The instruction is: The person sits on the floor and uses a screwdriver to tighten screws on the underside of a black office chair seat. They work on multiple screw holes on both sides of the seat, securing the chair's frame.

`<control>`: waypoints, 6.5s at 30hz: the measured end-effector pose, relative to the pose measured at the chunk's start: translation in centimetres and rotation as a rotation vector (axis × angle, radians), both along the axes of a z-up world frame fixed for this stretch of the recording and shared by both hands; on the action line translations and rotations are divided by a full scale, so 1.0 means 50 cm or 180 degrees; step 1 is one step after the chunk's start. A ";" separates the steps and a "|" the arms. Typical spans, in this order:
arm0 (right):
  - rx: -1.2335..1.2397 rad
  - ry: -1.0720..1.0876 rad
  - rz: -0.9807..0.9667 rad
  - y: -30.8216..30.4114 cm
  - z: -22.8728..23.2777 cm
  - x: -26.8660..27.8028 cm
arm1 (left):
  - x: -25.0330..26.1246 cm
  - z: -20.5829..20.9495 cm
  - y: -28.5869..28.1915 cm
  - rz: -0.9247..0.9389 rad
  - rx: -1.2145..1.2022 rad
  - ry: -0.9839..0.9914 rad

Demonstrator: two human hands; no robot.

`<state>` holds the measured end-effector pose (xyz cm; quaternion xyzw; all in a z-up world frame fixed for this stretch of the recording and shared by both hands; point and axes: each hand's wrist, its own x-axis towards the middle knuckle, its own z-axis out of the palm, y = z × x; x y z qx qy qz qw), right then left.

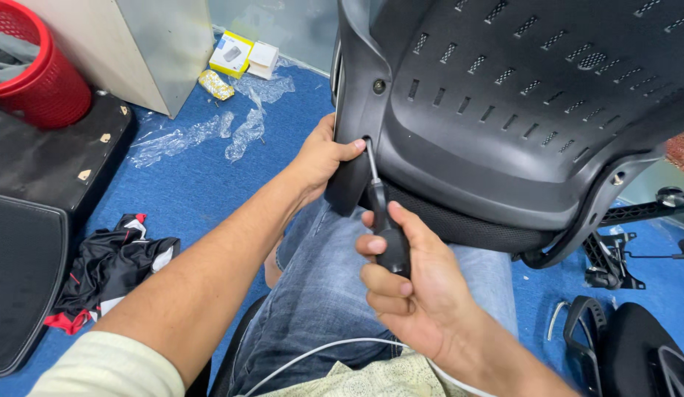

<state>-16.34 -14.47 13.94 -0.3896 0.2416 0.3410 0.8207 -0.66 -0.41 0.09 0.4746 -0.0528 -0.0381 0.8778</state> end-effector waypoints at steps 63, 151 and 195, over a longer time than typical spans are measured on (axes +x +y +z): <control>0.0401 0.0264 0.0054 0.010 -0.023 0.007 | 0.003 -0.005 -0.029 0.0610 0.0713 -0.0082; -0.2831 -0.1773 0.0510 -0.030 0.048 0.098 | 0.173 0.075 0.021 -0.0504 -0.0606 0.0174; -0.2924 -0.1492 0.0553 0.000 0.064 0.113 | 0.148 0.085 0.008 -0.0095 -0.0429 0.0312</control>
